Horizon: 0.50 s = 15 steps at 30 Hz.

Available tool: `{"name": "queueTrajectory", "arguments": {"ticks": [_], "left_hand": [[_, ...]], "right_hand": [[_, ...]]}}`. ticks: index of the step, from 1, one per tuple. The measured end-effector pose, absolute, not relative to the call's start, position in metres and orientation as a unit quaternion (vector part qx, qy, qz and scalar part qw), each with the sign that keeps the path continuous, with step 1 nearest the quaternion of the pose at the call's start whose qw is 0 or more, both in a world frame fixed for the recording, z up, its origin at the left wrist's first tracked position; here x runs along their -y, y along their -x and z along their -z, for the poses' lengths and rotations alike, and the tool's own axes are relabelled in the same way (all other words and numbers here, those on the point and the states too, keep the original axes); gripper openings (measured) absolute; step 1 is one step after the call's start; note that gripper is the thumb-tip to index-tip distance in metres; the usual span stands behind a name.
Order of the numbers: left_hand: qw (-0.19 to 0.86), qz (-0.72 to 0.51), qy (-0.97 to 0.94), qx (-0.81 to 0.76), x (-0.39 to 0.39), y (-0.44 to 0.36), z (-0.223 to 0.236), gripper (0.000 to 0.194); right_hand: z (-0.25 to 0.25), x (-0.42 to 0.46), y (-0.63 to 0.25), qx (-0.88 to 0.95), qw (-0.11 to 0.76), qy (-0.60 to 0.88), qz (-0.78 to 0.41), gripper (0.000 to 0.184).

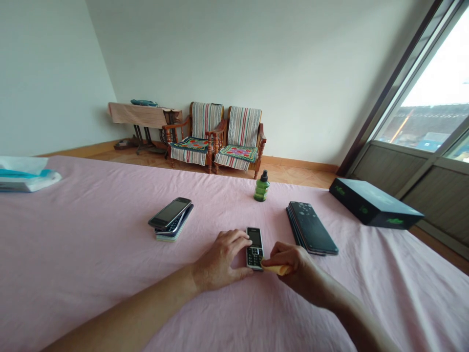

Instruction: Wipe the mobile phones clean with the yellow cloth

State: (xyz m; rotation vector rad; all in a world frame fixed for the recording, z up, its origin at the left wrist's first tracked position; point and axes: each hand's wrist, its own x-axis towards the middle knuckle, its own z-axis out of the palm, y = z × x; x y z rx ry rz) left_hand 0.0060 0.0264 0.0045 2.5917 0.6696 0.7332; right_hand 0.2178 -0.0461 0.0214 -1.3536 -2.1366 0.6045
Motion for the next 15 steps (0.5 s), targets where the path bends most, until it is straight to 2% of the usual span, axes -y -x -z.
{"name": "queueTrajectory", "arguments": {"ticks": [5,11,15], "left_hand": [[0.179,-0.259,-0.919,-0.237,-0.0261,-0.0064,-0.0051,0.052],[0.176,-0.259,-0.919,-0.241,-0.0261,-0.0067,-0.0045,0.053],[0.177,-0.257,-0.92,-0.238,-0.0263,-0.0068,-0.004,0.053]], "right_hand": [[-0.0176,0.044,-0.2161,0.773,0.298,0.524,-0.198,0.036],[-0.0171,0.0455,-0.2163,0.781,0.27,0.512,-0.233,0.045],[-0.0123,0.0419,-0.2161,0.765,0.303,0.531,-0.202,0.035]]}}
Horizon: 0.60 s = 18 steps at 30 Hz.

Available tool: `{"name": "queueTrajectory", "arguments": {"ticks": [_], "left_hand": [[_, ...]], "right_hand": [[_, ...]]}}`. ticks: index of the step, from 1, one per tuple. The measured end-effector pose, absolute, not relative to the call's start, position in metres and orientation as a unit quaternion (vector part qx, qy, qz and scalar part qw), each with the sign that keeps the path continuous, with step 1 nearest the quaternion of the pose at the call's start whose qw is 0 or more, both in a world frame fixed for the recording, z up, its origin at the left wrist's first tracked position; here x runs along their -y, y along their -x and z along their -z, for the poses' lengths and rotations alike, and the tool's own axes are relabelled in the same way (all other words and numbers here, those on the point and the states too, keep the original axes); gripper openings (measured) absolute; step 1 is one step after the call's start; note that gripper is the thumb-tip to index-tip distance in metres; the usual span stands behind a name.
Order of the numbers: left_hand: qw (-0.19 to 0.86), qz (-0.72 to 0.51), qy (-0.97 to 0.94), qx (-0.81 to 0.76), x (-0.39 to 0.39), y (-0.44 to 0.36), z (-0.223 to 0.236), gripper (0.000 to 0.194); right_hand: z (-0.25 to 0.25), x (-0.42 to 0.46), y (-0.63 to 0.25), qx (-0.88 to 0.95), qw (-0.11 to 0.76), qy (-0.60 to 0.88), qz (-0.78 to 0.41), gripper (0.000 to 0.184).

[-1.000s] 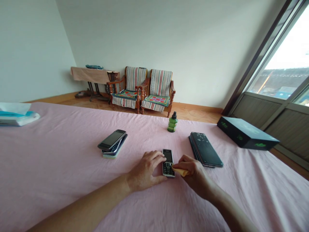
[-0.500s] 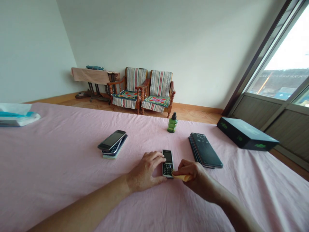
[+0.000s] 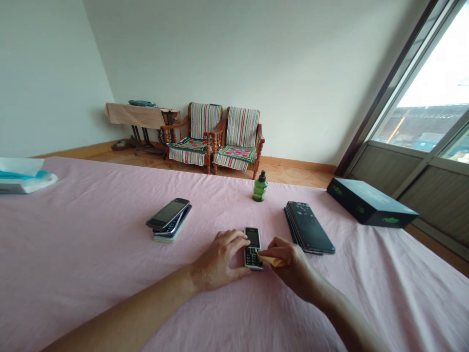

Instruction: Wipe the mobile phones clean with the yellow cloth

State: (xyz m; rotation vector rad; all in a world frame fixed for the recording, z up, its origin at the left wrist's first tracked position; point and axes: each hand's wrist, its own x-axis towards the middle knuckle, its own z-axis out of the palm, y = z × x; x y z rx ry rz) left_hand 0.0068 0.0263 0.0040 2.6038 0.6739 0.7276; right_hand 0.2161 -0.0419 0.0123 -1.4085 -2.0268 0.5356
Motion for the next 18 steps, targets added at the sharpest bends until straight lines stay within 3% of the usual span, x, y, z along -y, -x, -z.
{"name": "queueTrajectory", "arguments": {"ticks": [7,18], "left_hand": [[0.177,-0.254,-0.92,-0.24,-0.0265,-0.0068,-0.0032,0.053],[0.177,-0.258,-0.919,-0.239,-0.0269,-0.0062,-0.0026,0.053]], "right_hand": [[-0.0188,0.046,-0.2158,0.779,0.269,0.516,-0.234,0.042],[-0.0129,0.0448,-0.2134,0.779,0.272,0.529,-0.199,0.03]]}}
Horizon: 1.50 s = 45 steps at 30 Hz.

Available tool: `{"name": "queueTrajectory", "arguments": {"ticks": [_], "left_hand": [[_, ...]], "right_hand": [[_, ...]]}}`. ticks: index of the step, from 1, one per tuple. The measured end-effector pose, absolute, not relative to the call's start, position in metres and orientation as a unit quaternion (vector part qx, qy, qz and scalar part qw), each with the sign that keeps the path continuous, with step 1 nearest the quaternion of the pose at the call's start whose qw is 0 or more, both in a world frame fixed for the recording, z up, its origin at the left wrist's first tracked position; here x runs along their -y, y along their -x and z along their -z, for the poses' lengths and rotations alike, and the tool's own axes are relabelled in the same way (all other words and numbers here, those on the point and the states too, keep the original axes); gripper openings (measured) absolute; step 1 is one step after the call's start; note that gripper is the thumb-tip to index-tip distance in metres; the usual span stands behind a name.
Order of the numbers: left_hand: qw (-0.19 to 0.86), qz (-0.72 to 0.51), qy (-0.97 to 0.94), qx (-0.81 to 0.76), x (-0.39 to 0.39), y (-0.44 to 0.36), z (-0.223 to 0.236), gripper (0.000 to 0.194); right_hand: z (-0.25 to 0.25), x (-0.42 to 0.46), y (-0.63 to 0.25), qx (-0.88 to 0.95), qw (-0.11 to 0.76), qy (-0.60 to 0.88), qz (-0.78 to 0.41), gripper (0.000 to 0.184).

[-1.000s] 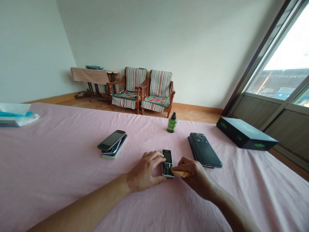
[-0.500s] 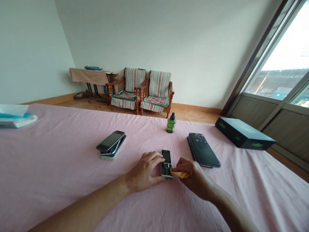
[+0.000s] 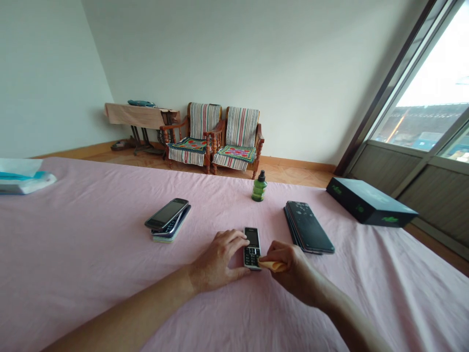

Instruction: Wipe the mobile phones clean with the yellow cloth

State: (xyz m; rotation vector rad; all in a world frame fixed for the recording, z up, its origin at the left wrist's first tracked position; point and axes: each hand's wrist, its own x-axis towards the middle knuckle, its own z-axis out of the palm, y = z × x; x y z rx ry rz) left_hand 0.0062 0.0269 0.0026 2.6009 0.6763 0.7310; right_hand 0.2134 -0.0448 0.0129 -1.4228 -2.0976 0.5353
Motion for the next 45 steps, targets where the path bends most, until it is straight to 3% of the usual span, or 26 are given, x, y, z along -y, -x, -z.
{"name": "queueTrajectory", "arguments": {"ticks": [5,10,26,45], "left_hand": [[0.178,-0.259,-0.919,-0.238,-0.028,-0.006,-0.002,0.054],[0.18,-0.257,-0.92,-0.235,-0.027,-0.007,-0.003,0.051],[0.181,-0.261,-0.918,-0.238,-0.028,-0.008,-0.002,0.05],[0.205,-0.275,-0.914,-0.214,-0.029,-0.008,-0.001,0.047]], "right_hand": [[-0.008,0.041,-0.21,0.762,0.311,0.546,-0.16,0.025],[-0.01,0.043,-0.212,0.778,0.281,0.532,-0.182,0.025],[-0.008,0.038,-0.199,0.764,0.321,0.535,-0.164,0.029],[-0.013,0.039,-0.193,0.764,0.308,0.544,-0.158,0.026]]}}
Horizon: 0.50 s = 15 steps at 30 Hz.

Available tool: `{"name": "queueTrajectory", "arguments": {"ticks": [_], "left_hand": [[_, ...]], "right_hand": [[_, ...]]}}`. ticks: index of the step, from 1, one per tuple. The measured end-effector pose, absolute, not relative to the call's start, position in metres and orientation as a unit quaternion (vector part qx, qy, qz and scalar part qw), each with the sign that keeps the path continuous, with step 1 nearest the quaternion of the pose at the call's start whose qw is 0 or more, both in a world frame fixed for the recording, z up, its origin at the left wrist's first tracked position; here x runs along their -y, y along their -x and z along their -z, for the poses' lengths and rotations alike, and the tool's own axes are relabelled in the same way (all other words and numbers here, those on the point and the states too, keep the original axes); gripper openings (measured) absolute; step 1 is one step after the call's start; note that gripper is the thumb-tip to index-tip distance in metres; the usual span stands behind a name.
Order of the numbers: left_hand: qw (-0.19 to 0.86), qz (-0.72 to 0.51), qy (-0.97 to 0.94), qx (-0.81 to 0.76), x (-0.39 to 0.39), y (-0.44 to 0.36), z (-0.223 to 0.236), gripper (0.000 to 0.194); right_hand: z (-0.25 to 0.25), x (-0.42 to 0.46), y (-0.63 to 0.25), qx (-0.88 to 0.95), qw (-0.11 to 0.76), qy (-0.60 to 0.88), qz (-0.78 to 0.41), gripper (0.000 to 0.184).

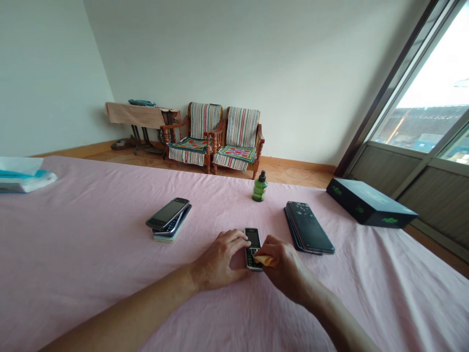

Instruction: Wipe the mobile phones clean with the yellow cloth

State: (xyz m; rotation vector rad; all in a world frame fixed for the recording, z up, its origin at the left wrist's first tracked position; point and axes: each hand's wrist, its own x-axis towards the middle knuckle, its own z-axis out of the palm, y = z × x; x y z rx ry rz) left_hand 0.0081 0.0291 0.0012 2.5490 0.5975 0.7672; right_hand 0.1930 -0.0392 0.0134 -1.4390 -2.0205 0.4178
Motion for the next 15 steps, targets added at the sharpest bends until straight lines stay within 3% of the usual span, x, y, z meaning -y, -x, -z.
{"name": "queueTrajectory", "arguments": {"ticks": [15], "left_hand": [[0.205,-0.263,-0.915,-0.225,-0.0267,-0.0083,-0.0054,0.046]], "right_hand": [[-0.0103,0.0385,-0.1939,0.753,0.305,0.566,-0.139,0.027]]}}
